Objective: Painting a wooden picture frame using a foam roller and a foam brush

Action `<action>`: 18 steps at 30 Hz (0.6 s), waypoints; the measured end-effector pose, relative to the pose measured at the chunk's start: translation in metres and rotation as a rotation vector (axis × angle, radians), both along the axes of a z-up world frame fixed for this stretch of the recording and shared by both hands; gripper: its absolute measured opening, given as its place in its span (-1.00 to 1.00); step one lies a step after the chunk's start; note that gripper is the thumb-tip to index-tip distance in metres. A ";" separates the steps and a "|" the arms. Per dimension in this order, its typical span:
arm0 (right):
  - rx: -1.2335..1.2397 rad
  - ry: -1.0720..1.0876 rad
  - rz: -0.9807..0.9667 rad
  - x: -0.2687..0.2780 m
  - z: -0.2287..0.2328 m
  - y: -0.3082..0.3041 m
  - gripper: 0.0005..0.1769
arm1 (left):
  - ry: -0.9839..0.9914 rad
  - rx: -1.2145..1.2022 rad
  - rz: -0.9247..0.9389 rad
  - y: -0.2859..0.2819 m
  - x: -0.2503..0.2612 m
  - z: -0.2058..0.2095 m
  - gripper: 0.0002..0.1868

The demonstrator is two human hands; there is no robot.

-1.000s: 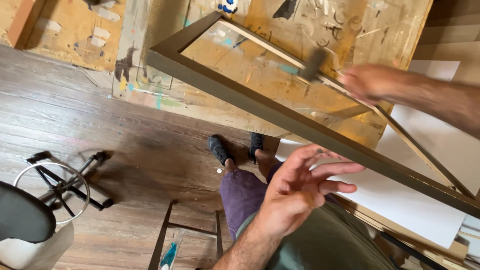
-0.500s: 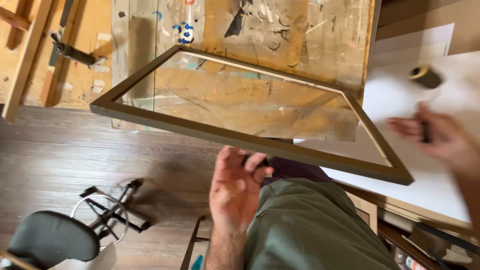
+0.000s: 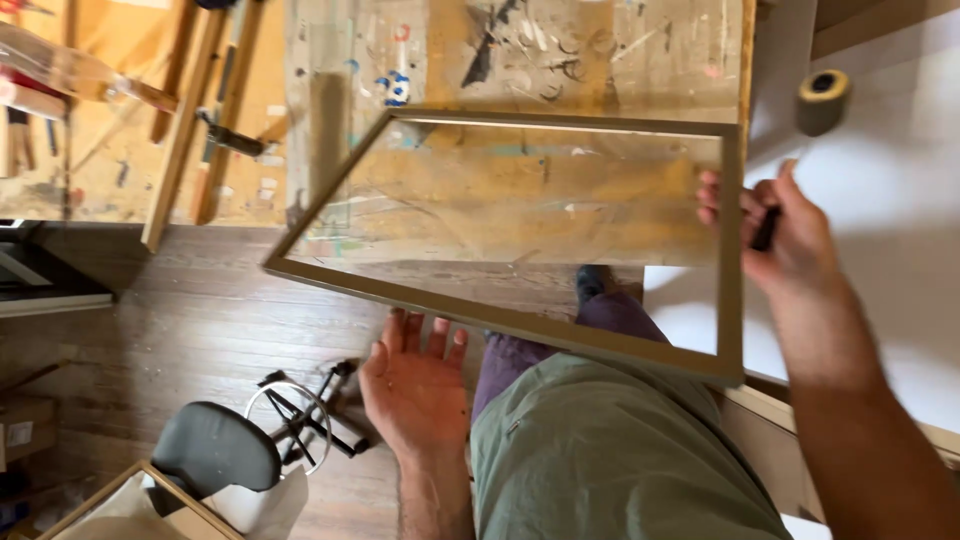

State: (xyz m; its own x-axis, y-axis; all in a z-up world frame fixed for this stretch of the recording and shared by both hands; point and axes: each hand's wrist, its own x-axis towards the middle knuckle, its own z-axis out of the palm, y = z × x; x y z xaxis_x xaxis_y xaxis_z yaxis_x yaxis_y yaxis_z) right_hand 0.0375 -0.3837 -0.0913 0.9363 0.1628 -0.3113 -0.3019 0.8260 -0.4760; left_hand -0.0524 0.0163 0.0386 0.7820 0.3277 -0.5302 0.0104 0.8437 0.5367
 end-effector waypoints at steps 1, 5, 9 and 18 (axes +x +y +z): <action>0.065 0.045 -0.035 -0.004 -0.008 -0.009 -0.45 | 0.001 0.021 -0.011 0.007 -0.001 -0.003 -0.57; -0.325 0.274 -0.214 -0.030 0.055 0.012 -0.41 | 0.061 -0.011 -0.121 0.031 0.003 -0.005 -0.42; -0.615 0.129 -0.240 -0.079 0.039 -0.009 -0.55 | 0.189 -0.054 -0.305 0.064 0.032 -0.027 -0.11; -0.752 -0.401 -0.151 -0.163 0.124 0.124 -0.45 | 0.056 0.026 -0.629 0.115 0.183 -0.085 0.11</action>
State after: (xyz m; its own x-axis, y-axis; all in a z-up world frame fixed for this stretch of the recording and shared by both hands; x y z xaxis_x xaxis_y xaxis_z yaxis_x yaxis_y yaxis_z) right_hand -0.1256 -0.2601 0.0331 0.9934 -0.0891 0.0719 0.0934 0.2671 -0.9591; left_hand 0.1305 0.1317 -0.0461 0.8005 -0.1725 -0.5740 0.5289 0.6537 0.5412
